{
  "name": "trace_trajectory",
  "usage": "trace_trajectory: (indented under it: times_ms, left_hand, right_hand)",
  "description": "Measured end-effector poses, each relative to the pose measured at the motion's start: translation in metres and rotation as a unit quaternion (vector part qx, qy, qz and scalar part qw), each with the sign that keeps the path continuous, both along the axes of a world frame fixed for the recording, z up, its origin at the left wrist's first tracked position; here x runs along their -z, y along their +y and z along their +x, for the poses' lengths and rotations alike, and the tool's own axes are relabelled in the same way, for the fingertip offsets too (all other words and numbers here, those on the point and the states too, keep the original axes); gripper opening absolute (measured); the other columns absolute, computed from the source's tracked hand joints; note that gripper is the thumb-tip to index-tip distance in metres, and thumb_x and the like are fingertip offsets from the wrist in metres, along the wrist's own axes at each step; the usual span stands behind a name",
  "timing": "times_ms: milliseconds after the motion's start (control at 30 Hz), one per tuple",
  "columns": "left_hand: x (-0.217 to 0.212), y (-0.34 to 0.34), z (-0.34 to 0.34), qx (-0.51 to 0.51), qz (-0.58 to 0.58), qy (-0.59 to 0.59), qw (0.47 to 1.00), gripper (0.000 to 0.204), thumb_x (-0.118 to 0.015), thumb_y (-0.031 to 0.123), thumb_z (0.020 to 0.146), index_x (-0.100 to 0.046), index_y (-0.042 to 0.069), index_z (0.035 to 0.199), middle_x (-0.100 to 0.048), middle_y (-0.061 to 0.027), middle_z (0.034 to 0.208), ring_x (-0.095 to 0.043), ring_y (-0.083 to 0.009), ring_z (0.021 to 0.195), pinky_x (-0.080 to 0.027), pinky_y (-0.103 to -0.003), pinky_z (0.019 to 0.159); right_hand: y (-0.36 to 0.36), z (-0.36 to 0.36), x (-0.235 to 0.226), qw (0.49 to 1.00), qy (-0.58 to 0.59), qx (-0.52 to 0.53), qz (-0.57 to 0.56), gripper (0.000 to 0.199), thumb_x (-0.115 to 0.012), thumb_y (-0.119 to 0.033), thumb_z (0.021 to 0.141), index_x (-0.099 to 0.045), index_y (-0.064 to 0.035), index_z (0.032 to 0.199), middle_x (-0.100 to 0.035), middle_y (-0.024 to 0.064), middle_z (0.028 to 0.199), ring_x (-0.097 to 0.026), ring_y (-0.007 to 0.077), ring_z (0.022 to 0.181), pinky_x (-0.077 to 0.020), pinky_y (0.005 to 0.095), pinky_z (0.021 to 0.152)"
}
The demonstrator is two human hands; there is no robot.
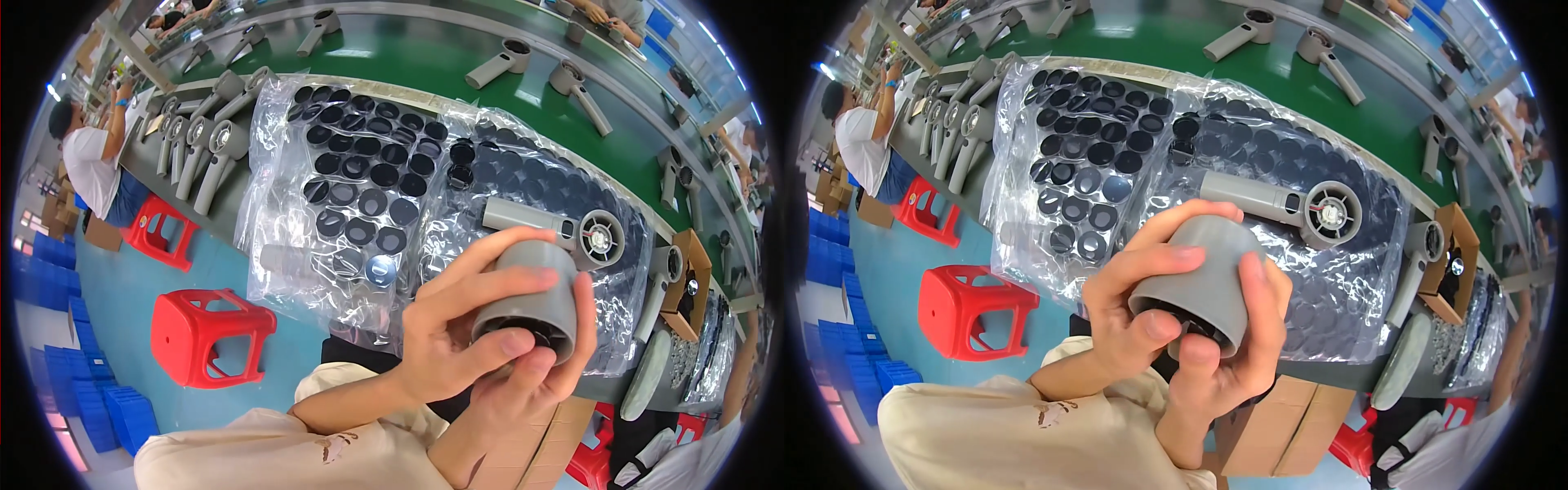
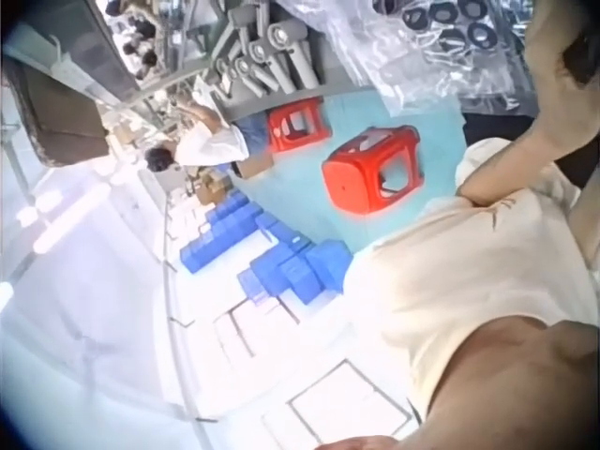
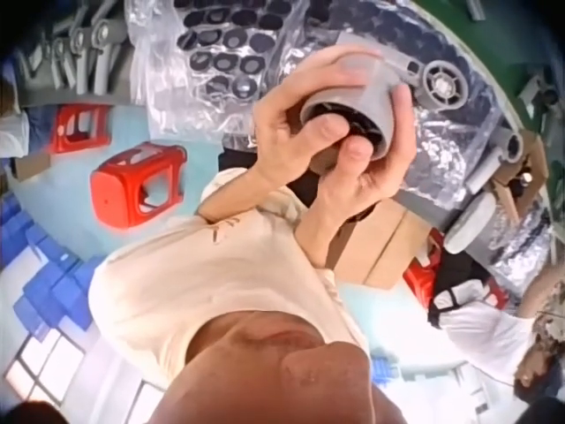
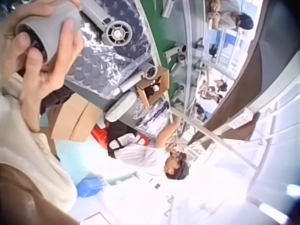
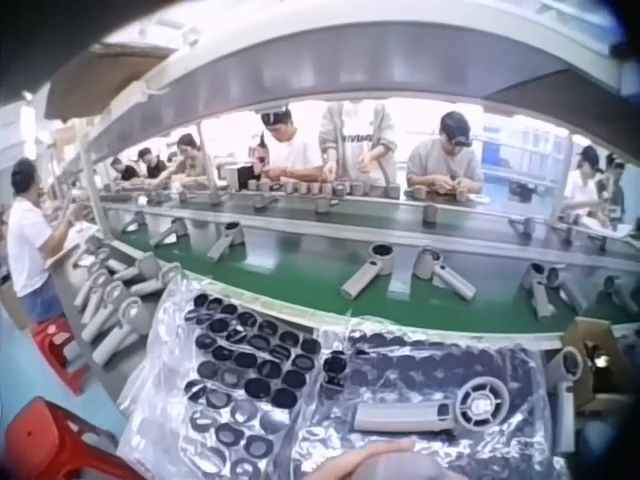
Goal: The person assembles handheld fans by taking circular caps from a sheet, pressing them into fan housings by hand, and placing the assembled units onto a conveyor belt.
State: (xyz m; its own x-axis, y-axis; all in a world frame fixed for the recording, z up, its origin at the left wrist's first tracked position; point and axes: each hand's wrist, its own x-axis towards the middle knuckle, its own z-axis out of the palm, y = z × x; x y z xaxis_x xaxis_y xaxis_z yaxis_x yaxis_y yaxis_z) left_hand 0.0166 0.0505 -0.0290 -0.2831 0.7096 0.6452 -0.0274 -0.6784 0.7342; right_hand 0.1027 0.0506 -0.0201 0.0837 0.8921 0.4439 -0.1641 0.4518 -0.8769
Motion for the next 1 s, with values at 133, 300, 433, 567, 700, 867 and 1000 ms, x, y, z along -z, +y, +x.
trace_trajectory:
  times_ms: [133, 300, 433, 567, 700, 867, 1000]
  left_hand:
    - [-0.006, 0.0, 0.002, 0.026, 0.004, -0.043, 0.999, 0.052, -0.061, 0.044, 0.089, -0.056, 0.005, 0.121, -0.044, -0.039, 0.127, -0.052, -0.045, 0.114, -0.049, -0.05, 0.087]
    - [0.0, 0.003, 0.005, 0.042, 0.008, -0.074, 0.996, 0.05, -0.063, 0.042, 0.088, -0.056, 0.006, 0.122, -0.044, -0.0379, 0.127, -0.052, -0.044, 0.115, -0.048, -0.049, 0.088]
    - [-0.003, 0.001, 0.004, 0.067, -0.069, -0.14, 0.986, 0.048, -0.065, 0.039, 0.088, -0.057, 0.006, 0.121, -0.045, -0.0364, 0.128, -0.053, -0.0415, 0.114, -0.048, -0.048, 0.09]
    - [-0.019, -0.008, -0.01, 0.055, -0.132, -0.043, 0.989, 0.048, -0.066, 0.03, 0.087, -0.056, 0.003, 0.125, -0.048, -0.0307, 0.129, -0.054, -0.0343, 0.115, -0.047, -0.039, 0.091]
    - [-0.034, -0.017, -0.012, -0.001, -0.183, 0.136, 0.974, 0.044, -0.067, 0.013, 0.081, -0.06, 0.001, 0.122, -0.05, -0.0282, 0.13, -0.055, -0.0355, 0.115, -0.044, -0.036, 0.095]
    - [-0.051, -0.036, -0.016, -0.143, -0.03, 0.151, 0.978, 0.018, -0.066, 0.005, 0.078, -0.065, -0.001, 0.095, -0.061, -0.0211, 0.103, -0.062, -0.0196, 0.09, -0.047, -0.026, 0.073]
    - [-0.078, -0.045, -0.025, 0.164, -0.489, 0.224, 0.827, 0.026, -0.075, 0.014, 0.076, -0.063, 0.0, 0.095, -0.063, -0.013, 0.096, -0.06, -0.0179, 0.078, -0.042, -0.026, 0.063]
  right_hand:
    - [-0.003, -0.001, -0.005, 0.999, 0.016, -0.006, 0.039, 0.062, -0.058, -0.042, 0.09, -0.048, 0.0053, 0.129, -0.052, 0.0251, 0.117, -0.055, 0.0307, 0.099, -0.0466, 0.0377, 0.08]
    - [-0.001, 0.008, -0.007, 0.998, -0.039, -0.012, 0.05, 0.057, -0.062, -0.034, 0.088, -0.051, 0.0053, 0.128, -0.052, 0.0265, 0.117, -0.055, 0.0322, 0.101, -0.0476, 0.0384, 0.08]
    - [0.001, 0.003, 0.002, 0.999, -0.021, -0.009, 0.036, 0.053, -0.068, -0.026, 0.086, -0.052, 0.0042, 0.127, -0.052, 0.024, 0.118, -0.055, 0.0303, 0.102, -0.0477, 0.0378, 0.083]
    - [0.002, 0.013, -0.012, 0.995, 0.012, -0.096, -0.031, 0.063, -0.073, -0.016, 0.08, -0.045, 0.0037, 0.134, -0.05, 0.0187, 0.124, -0.054, 0.025, 0.109, -0.0457, 0.0347, 0.089]
    - [0.014, 0.04, -0.006, 0.967, -0.01, -0.226, -0.117, 0.081, -0.078, -0.008, 0.072, -0.035, 0.0027, 0.14, -0.049, 0.0161, 0.127, -0.052, 0.0238, 0.115, -0.0434, 0.033, 0.095]
    - [0.009, 0.043, -0.01, 0.986, 0.009, -0.12, -0.111, 0.073, -0.074, -0.006, 0.071, -0.036, -0.0018, 0.134, -0.051, 0.019, 0.121, -0.055, 0.0261, 0.109, -0.0471, 0.0356, 0.09]
    - [0.016, 0.028, 0.0, 0.973, 0.199, 0.004, -0.118, 0.083, -0.08, -0.03, 0.071, -0.032, -0.0048, 0.134, -0.053, 0.0215, 0.117, -0.058, 0.0317, 0.103, -0.05, 0.0399, 0.085]
